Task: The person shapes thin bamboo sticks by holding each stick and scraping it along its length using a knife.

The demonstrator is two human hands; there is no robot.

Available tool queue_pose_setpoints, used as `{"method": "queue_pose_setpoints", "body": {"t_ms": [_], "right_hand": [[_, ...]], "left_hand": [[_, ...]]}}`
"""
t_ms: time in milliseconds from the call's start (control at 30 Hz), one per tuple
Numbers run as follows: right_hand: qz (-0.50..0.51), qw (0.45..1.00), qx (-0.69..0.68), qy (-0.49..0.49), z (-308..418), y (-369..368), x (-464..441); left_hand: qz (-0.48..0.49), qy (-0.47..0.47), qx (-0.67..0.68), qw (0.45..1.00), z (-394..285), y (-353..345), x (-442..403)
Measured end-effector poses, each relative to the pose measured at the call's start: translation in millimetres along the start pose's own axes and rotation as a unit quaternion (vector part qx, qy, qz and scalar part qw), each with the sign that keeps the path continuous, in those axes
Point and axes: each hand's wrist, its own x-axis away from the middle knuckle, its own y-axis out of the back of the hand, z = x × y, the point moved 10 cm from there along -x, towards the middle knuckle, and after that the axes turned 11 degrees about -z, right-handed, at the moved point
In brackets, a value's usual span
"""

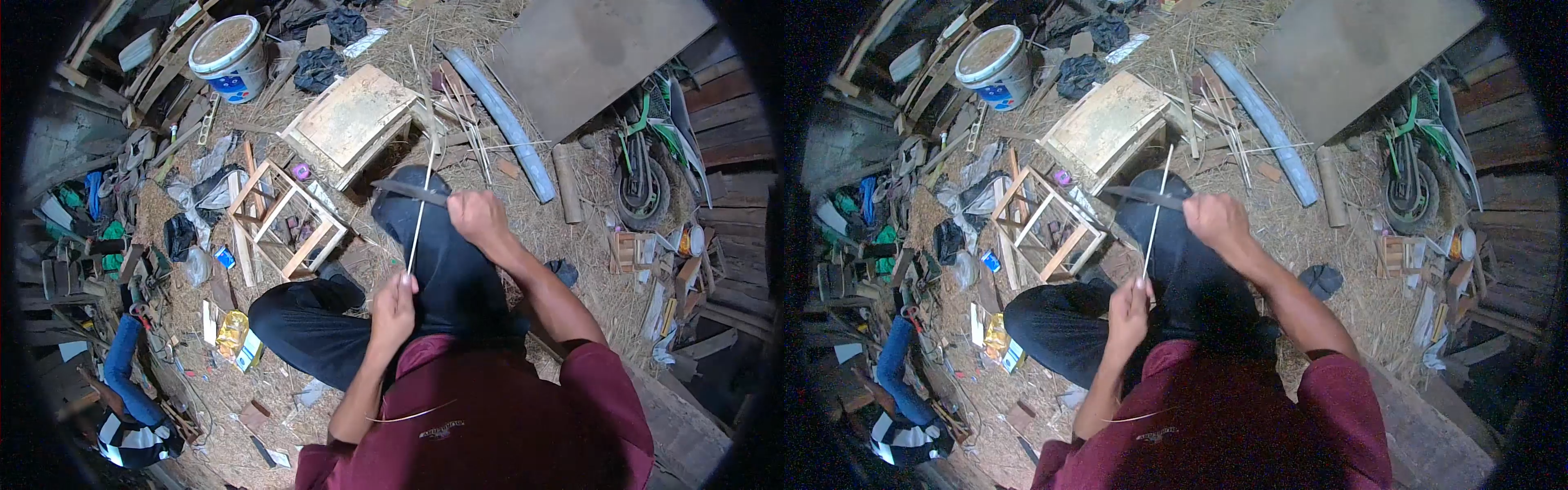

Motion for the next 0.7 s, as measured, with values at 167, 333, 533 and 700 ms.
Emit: {"method": "queue_pose_setpoints", "body": {"t_ms": [167, 333, 533, 700], "right_hand": [[-0.023, 1.000, -0.002, -0.018, -26.3, 8.5, -5.1], [-0.047, 0.997, -0.052, -0.020, -25.0, 23.6, -14.0], [-0.005, 0.988, -0.156, -0.015, -8.0, 31.5, -15.9], [0.036, 0.993, -0.058, 0.099, 50.2, 33.9, 5.8]], "left_hand": [[0.018, 0.027, -0.015, 0.999, 15.7, 28.0, 47.6], [0.003, 0.003, -0.024, 1.000, 13.3, 46.1, 52.4], [-0.062, -0.037, -0.012, 0.997, -11.4, 26.8, -3.7], [-0.051, 0.042, 0.018, 0.998, -13.7, -11.8, -55.2]]}}
